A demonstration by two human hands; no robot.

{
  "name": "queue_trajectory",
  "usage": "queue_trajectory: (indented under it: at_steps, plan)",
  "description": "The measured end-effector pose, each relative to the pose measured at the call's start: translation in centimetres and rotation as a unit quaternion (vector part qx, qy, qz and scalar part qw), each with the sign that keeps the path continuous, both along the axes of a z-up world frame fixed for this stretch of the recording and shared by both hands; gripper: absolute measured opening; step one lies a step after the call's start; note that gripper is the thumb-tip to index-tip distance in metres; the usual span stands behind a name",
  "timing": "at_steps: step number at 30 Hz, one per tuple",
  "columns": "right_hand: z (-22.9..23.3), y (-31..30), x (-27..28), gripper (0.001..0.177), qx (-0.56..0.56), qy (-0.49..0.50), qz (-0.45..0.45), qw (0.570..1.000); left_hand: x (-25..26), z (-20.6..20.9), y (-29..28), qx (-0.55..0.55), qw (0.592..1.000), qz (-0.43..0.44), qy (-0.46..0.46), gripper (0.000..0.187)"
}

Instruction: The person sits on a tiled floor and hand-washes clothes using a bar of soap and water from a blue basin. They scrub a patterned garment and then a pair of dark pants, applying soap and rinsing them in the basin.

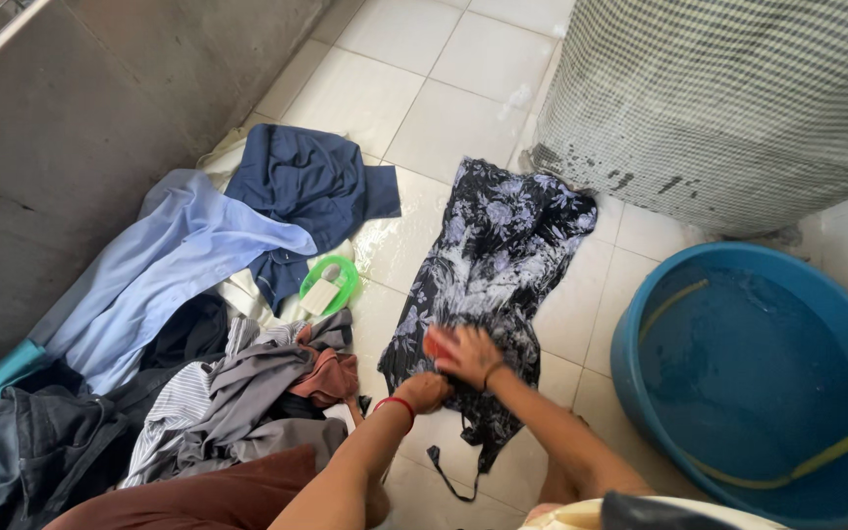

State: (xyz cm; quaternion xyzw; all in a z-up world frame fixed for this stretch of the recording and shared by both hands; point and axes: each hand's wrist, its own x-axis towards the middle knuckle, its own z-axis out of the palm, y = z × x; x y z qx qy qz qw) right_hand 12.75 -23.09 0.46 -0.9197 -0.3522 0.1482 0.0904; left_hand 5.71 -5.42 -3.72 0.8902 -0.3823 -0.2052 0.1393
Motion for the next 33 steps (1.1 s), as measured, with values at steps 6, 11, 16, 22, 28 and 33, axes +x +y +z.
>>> queue_trajectory:
  at_steps: [6,11,16,22,28,33]
  plan:
    - [0.2,0.1,-6.9,0.070,-0.004,-0.077,0.074,0.994,-6.1,-0.5,1.0,-0.019,0.987,-0.019,0.161,0.019]
    - [-0.3,-1.4,10.2,0.064,-0.080,0.003,-0.187,0.979,-6.3,-0.6,1.1,-0.039,0.985,-0.013,0.165,0.025]
    - [1.8,-2.0,13.9,0.053,-0.117,-0.265,-0.175,0.941,-6.7,0.4,0.6,0.009,0.988,0.007,0.156,0.025]
    - [3.6,3.1,-4.8,0.058,0.117,0.013,0.035,0.992,-7.3,0.3,1.7,-0.011,0.981,-0.010,0.195,0.033]
    - [0.6,2.7,12.5,0.043,-0.152,0.001,-0.103,0.983,-7.2,0.5,1.1,-0.055,0.985,0.014,0.163,0.038]
    - [-0.1,0.7,18.7,0.069,0.002,-0.040,-0.217,0.975,-4.8,0.6,1.1,-0.035,0.971,0.027,0.235,0.024]
